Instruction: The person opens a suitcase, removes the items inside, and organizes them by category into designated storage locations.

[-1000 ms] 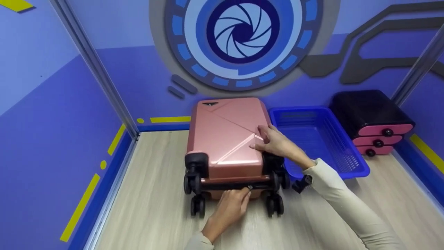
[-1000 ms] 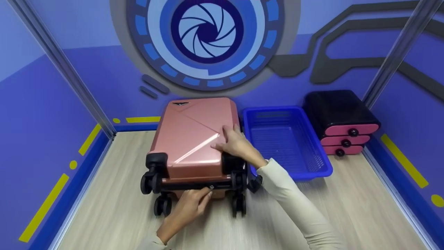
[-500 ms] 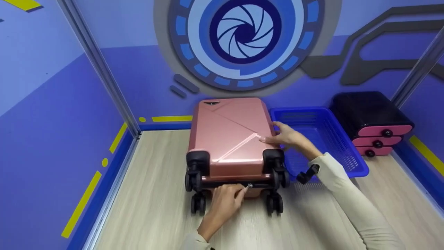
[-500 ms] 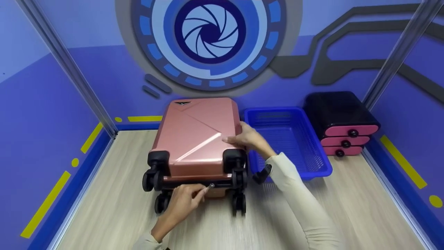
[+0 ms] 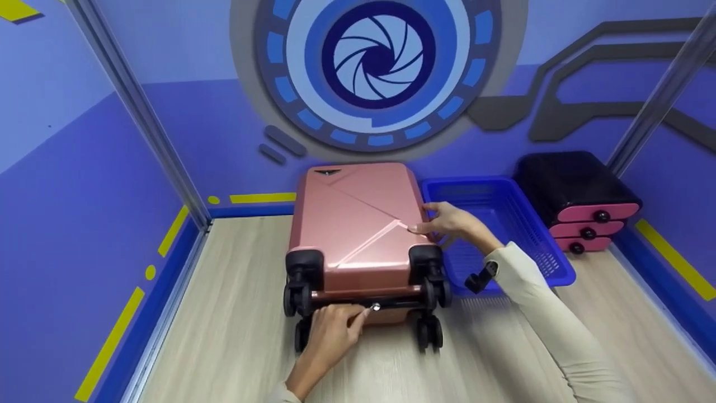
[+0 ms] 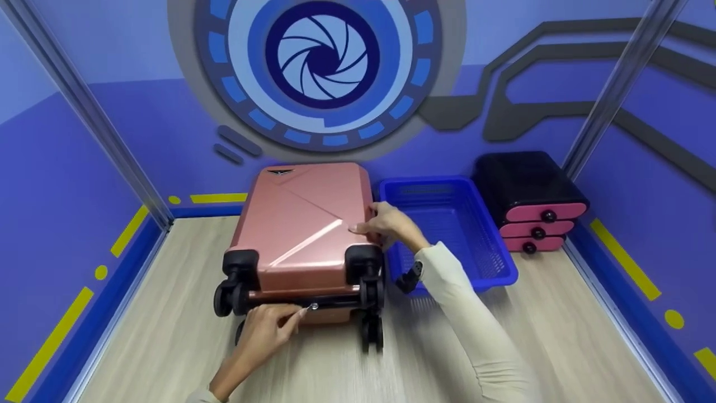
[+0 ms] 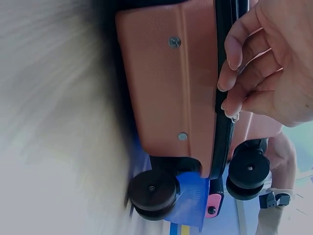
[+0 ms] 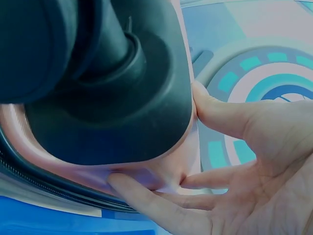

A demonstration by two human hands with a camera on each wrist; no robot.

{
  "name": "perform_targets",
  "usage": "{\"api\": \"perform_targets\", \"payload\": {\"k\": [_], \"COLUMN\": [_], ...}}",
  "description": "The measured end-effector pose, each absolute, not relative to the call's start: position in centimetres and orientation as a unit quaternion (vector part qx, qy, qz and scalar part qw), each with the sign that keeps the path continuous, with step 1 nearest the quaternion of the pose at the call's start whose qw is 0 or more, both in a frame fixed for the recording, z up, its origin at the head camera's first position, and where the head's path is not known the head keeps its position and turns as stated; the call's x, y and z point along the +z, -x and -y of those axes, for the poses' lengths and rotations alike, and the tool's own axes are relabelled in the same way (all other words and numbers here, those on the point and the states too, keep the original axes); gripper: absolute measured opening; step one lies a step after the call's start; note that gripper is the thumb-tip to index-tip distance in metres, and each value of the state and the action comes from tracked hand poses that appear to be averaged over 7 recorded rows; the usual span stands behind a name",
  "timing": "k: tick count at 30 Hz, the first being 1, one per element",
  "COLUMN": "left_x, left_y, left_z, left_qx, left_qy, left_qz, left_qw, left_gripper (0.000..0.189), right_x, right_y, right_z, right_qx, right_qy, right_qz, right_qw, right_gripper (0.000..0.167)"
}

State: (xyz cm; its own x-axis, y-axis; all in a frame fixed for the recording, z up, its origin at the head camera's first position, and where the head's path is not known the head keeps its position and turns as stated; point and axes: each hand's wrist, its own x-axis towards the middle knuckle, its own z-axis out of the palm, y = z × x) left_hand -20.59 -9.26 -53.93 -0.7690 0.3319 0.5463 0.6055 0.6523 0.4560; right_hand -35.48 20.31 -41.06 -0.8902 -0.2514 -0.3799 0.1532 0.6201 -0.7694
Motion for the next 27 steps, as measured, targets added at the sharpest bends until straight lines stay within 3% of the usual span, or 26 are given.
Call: {"api": "perform_targets", "payload": {"k": [10, 20, 27], "left_x": [-55.8, -55.9, -56.4], "left_y": [18.7, 18.6, 18.5], "left_z": [13.9, 17.4, 18.7], "left_qx": [-0.317, -0.31, -0.295], "left_qy": [0.193, 0.124, 0.103], "left_qz": [0.877, 0.896, 0.893], "left_qw": [0.305, 0.293, 0.323], "left_gripper": [0.004, 0.026, 0.02], "right_x": [-41.6, -41.9, -42.4], "right_y": [34.8, 34.3, 34.5], "right_z": [-20.8, -21.2, -20.6], "right_qx": [-0.458, -0.469, -0.471], "right_qy": [0.019, 0.025, 0.034], "right_qz": [-0.86, -0.858, -0.858], "right_qw": [0.225, 0.21, 0.202], "right_gripper": [0.097, 0.096, 0.09]}}
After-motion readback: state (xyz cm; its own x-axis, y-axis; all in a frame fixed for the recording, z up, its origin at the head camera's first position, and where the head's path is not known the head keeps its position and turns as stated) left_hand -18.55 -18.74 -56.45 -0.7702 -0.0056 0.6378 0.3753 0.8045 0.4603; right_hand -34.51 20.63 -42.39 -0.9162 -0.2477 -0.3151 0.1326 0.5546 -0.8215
